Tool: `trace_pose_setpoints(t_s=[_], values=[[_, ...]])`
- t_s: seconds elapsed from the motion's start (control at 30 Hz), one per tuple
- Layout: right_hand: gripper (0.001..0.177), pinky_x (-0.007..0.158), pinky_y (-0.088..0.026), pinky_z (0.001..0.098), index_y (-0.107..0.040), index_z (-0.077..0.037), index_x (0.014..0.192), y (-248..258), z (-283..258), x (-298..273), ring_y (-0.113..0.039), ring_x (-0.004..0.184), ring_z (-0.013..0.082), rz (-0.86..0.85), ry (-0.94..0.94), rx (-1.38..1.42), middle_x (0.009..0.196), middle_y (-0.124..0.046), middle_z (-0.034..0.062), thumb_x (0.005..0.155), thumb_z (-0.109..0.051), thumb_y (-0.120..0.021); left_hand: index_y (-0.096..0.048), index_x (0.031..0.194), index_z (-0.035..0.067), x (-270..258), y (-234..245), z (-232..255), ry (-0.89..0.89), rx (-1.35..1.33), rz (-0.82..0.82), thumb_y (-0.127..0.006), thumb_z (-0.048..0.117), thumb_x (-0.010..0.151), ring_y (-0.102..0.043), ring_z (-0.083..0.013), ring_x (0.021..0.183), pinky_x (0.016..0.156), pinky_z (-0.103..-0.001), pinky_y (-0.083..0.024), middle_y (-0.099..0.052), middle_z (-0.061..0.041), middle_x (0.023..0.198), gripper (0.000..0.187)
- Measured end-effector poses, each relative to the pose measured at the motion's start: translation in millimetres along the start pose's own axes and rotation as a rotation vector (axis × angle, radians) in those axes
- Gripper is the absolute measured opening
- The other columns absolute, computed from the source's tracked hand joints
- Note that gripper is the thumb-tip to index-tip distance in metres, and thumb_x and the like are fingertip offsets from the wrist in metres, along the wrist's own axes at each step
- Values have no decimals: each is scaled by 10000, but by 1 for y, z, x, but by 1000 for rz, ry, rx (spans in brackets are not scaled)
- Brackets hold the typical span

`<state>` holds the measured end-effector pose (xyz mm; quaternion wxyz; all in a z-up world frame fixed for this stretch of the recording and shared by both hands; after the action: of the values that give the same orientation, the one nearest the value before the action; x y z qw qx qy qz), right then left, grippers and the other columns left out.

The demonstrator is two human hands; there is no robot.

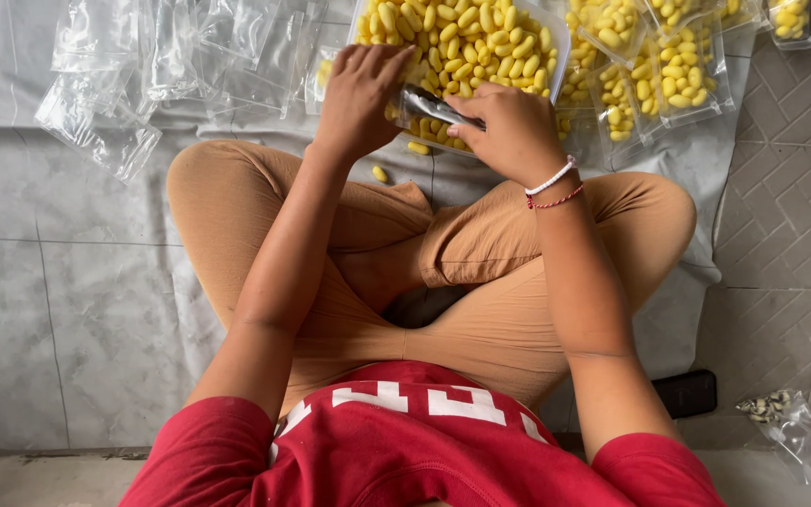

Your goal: Packaging small yellow snacks into plastic bags using tongs

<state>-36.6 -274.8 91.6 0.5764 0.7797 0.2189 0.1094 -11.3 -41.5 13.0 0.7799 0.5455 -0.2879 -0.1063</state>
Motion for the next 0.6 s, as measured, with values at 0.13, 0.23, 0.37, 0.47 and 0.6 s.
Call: trace_pose_setpoints(t_s=[0.13, 0.23, 0.37, 0.47, 0.6], values=[[408, 688, -475, 385, -751, -170, 1310, -6, 2, 6, -651, 875, 236, 105, 79, 163, 954, -699, 7, 921, -281, -809, -547, 1308, 142, 2, 7, -5, 82, 47, 2, -880, 325, 678, -592, -301, 1081, 974, -452, -403, -651, -78, 1184, 735], [453, 681, -495, 394, -755, -199, 1303, -10, -1, 10, -670, 888, 246, 134, 36, 130, 988, -707, 20, 878, -327, -846, -555, 1290, 143, -1, 9, -8, 65, -24, 58, -832, 165, 620, -608, -311, 1042, 909, -430, -424, -660, -67, 1123, 725], [467, 729, -507, 369, -758, -154, 1296, 14, -1, 8, -682, 891, 253, 169, 103, 174, 1013, -730, 52, 862, -281, -876, -544, 1308, 144, 0, 10, -16, 64, -109, 152, -817, 146, 638, -570, -311, 1021, 907, -425, -418, -634, -59, 1130, 724], [505, 782, -532, 365, -717, -113, 1340, 32, 1, -2, -689, 939, 240, 192, 118, 259, 1122, -740, 100, 874, -196, -892, -524, 1350, 154, -1, 5, -25, 96, -148, 215, -901, 259, 784, -573, -246, 1109, 986, -388, -433, -650, -45, 1235, 687], [493, 809, -535, 359, -683, -66, 1369, 35, 20, -9, -664, 963, 261, 180, 33, 352, 1165, -718, 167, 908, -132, -844, -522, 1322, 136, -3, 29, -28, 201, -387, 380, -797, 311, 883, -590, -258, 1054, 906, -376, -398, -657, -70, 1172, 546]])
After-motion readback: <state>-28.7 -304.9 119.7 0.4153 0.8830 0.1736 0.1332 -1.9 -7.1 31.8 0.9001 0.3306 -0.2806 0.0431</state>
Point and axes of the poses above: each hand's wrist, its own x-axis towards the middle knuckle, its own y-axis out of the back of the hand, z = x × y, the point moved 1 cm from there along x, towards the middle knuckle
